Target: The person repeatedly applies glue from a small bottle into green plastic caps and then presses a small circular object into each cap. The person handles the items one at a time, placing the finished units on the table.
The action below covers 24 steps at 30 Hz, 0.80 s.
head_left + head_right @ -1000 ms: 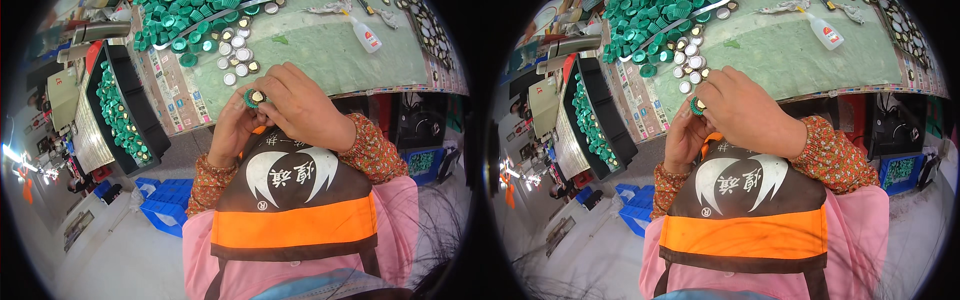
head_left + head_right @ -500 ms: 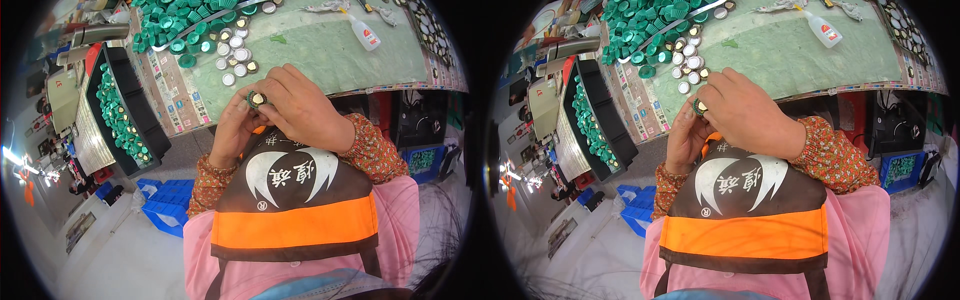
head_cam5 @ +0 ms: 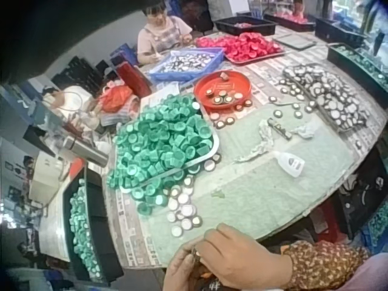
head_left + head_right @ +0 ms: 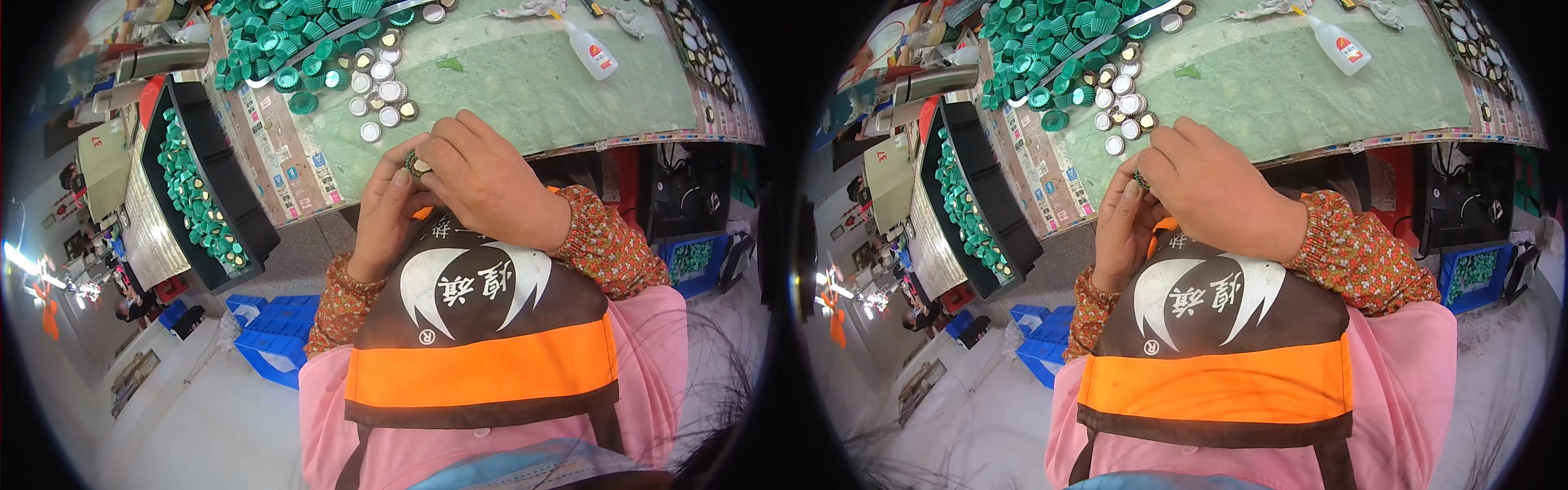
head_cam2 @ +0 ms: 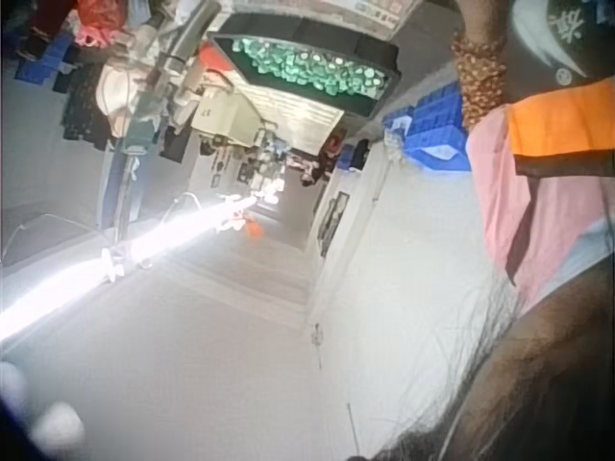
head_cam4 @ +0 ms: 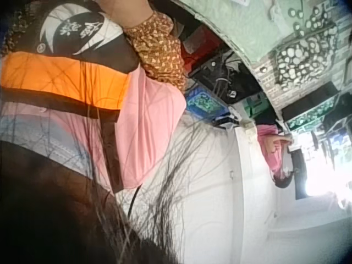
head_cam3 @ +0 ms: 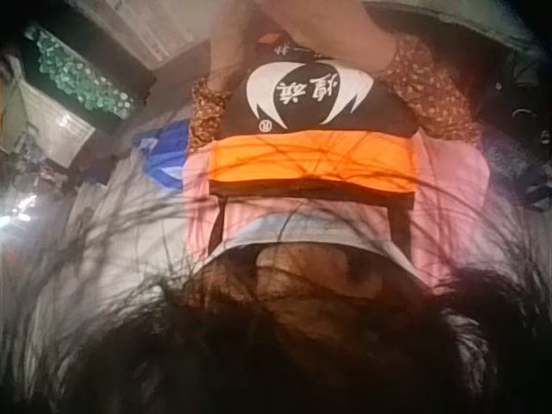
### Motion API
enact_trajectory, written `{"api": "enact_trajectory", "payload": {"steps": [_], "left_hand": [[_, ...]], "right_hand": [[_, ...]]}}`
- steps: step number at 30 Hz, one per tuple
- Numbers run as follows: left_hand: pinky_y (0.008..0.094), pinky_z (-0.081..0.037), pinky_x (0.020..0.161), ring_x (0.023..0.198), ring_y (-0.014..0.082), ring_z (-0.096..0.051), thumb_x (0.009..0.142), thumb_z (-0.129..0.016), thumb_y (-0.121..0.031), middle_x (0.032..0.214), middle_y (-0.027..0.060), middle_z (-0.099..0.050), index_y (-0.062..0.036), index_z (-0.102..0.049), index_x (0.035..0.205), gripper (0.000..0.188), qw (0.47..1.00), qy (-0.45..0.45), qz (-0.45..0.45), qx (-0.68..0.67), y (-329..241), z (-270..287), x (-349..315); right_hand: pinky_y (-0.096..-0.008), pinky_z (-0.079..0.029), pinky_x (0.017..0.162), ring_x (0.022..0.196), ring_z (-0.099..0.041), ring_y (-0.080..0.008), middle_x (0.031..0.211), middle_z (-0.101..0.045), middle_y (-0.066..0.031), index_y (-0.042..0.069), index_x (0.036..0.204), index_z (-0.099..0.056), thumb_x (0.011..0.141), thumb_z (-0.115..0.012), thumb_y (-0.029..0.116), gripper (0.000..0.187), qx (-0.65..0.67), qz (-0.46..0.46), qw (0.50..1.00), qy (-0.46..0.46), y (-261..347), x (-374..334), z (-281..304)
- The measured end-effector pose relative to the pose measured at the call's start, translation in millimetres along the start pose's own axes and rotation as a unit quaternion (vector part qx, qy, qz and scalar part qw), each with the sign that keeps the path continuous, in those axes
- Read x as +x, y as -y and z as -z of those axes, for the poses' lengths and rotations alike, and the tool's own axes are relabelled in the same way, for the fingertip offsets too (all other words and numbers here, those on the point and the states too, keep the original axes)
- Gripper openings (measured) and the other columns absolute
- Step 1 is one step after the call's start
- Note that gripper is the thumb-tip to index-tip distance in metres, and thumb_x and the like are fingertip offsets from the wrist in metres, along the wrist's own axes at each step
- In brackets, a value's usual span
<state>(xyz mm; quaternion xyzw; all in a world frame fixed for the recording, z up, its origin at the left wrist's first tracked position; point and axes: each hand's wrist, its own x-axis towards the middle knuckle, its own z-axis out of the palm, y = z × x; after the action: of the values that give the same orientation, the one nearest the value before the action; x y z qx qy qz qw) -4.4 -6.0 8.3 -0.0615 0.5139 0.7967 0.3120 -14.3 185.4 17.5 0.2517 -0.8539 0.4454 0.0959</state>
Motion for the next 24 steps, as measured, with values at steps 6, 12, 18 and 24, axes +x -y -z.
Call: {"api": "enact_trajectory", "payload": {"steps": [6, 12, 18, 24], "left_hand": [[0.0334, -0.059, 0.088, 0.104, 0.0174, -0.067, 0.108, -0.043, -0.016, 0.122, 0.013, -0.062, 0.0004, -0.04, 0.146, 0.041, 0.994, -0.026, -0.003, 0.103, -5, -7, -2], [0.0358, -0.062, 0.084, 0.099, 0.0196, -0.069, 0.107, -0.044, -0.01, 0.116, 0.0153, -0.063, 0.0003, -0.041, 0.132, 0.027, 0.995, -0.054, -0.012, 0.078, 0, -5, 4], [0.0371, -0.064, 0.082, 0.095, 0.0222, -0.072, 0.105, -0.044, -0.006, 0.115, 0.0165, -0.063, 0.0008, -0.041, 0.129, 0.025, 0.993, -0.057, -0.026, 0.098, 3, -3, 2], [0.0305, -0.061, 0.077, 0.085, 0.0129, -0.066, 0.105, -0.043, -0.004, 0.104, 0.0114, -0.063, -0.0006, -0.041, 0.126, 0.022, 0.994, -0.069, -0.029, 0.078, 5, -13, 2]], "right_hand": [[-0.0398, -0.049, 0.079, 0.089, -0.055, -0.0325, 0.094, -0.054, -0.0133, 0.002, 0.102, -0.056, 0.079, -0.069, 0.008, 0.027, 0.011, 0.02, 0.999, -0.022, -5, -3, -6], [-0.0345, -0.05, 0.07, 0.082, -0.059, -0.0239, 0.095, -0.057, -0.0117, 0.001, 0.105, -0.059, 0.083, -0.073, 0.004, 0.025, 0.161, -0.1, 0.982, -0.003, -11, -6, -5], [-0.0243, -0.045, 0.058, 0.07, -0.056, -0.0062, 0.083, -0.06, -0.003, -0.001, 0.102, -0.061, 0.09, -0.071, 0.008, 0.018, 0.266, -0.246, 0.931, 0.042, -17, -10, -9], [-0.029, -0.051, 0.06, 0.073, -0.066, -0.0113, 0.074, -0.064, -0.0082, -0.002, 0.091, -0.059, 0.085, -0.07, 0.012, 0.019, 0.382, -0.32, 0.865, 0.049, -21, -15, -21]]}}
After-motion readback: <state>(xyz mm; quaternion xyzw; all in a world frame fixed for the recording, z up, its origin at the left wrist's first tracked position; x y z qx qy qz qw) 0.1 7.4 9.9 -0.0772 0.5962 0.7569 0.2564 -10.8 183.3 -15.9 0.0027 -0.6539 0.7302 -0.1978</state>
